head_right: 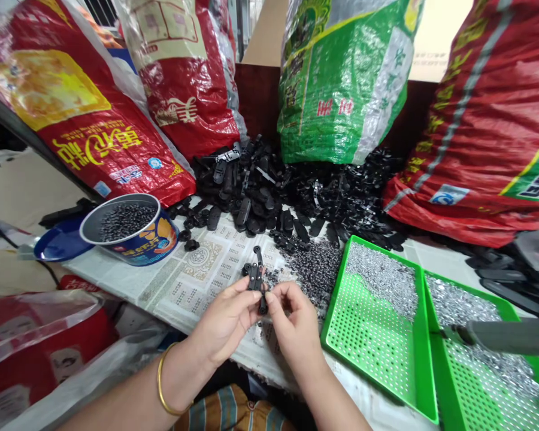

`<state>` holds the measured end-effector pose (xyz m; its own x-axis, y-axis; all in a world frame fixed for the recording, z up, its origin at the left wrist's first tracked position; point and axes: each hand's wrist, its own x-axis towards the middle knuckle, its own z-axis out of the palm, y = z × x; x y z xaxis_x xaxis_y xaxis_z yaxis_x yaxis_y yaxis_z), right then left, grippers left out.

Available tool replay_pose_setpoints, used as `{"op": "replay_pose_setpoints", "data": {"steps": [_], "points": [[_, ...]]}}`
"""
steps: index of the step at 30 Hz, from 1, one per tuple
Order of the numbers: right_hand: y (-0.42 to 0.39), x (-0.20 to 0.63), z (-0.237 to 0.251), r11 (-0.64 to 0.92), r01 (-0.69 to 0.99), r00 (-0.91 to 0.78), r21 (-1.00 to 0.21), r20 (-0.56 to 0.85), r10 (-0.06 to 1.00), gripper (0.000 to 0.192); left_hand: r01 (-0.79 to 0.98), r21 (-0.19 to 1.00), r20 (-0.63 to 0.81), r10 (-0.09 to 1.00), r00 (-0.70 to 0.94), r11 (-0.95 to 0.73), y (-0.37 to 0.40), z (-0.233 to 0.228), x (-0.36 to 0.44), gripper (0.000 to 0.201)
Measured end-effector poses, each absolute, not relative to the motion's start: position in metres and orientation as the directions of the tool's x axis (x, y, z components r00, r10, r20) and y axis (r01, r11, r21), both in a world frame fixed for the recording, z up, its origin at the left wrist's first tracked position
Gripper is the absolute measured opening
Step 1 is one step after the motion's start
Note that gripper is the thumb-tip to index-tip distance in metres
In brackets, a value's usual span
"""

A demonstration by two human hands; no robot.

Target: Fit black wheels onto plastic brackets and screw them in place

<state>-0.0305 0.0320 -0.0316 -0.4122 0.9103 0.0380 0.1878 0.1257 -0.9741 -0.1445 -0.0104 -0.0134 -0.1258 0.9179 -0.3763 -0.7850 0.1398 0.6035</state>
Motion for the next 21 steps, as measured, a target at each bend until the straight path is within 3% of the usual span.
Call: {"op": "replay_pose_setpoints", "data": {"steps": [4,7,9,11,13,15,18,21], "points": [[0.032,-0.031,-0.032,0.134,0.189,-0.414,-0.973,0.045,0.909,0.018,-0.771,0.621,-0.376,0.917,-0.133,0.142,-0.009,-0.012,-0.145,0.016],[0.034,-0.029,-0.029,0.037,0.153,-0.419,-0.987,-0.031,0.908,0.021,-0.757,0.639,-0.372,0.916,-0.148,0.137,-0.01,-0.01,-0.148,0.014],[0.036,-0.029,-0.025,-0.085,0.082,-0.407,-0.993,-0.112,0.907,0.022,-0.789,0.596,-0.374,0.921,-0.111,0.147,-0.012,-0.008,-0.15,0.014],[0.037,-0.03,-0.02,-0.271,-0.035,-0.379,-0.962,-0.238,0.894,0.024,-0.855,0.481,-0.361,0.933,0.011,0.196,-0.016,-0.007,-0.15,0.017],[0.038,-0.034,-0.015,-0.484,-0.138,-0.415,-0.864,-0.393,0.82,0.037,-0.896,0.342,-0.308,0.935,0.176,0.281,-0.02,-0.012,-0.148,0.021],[0.039,-0.04,-0.01,-0.635,-0.165,-0.513,-0.755,-0.484,0.709,0.043,-0.888,0.293,-0.242,0.926,0.29,0.355,-0.023,-0.022,-0.144,0.021],[0.045,-0.045,-0.003,-0.656,-0.203,-0.57,-0.727,-0.457,0.682,0.033,-0.817,0.435,-0.217,0.925,0.313,0.378,-0.023,-0.037,-0.147,0.026],[0.053,-0.044,-0.002,-0.545,-0.242,-0.517,-0.803,-0.368,0.773,0.029,-0.523,0.767,-0.381,0.92,0.097,0.373,-0.008,-0.034,-0.17,0.023]]}}
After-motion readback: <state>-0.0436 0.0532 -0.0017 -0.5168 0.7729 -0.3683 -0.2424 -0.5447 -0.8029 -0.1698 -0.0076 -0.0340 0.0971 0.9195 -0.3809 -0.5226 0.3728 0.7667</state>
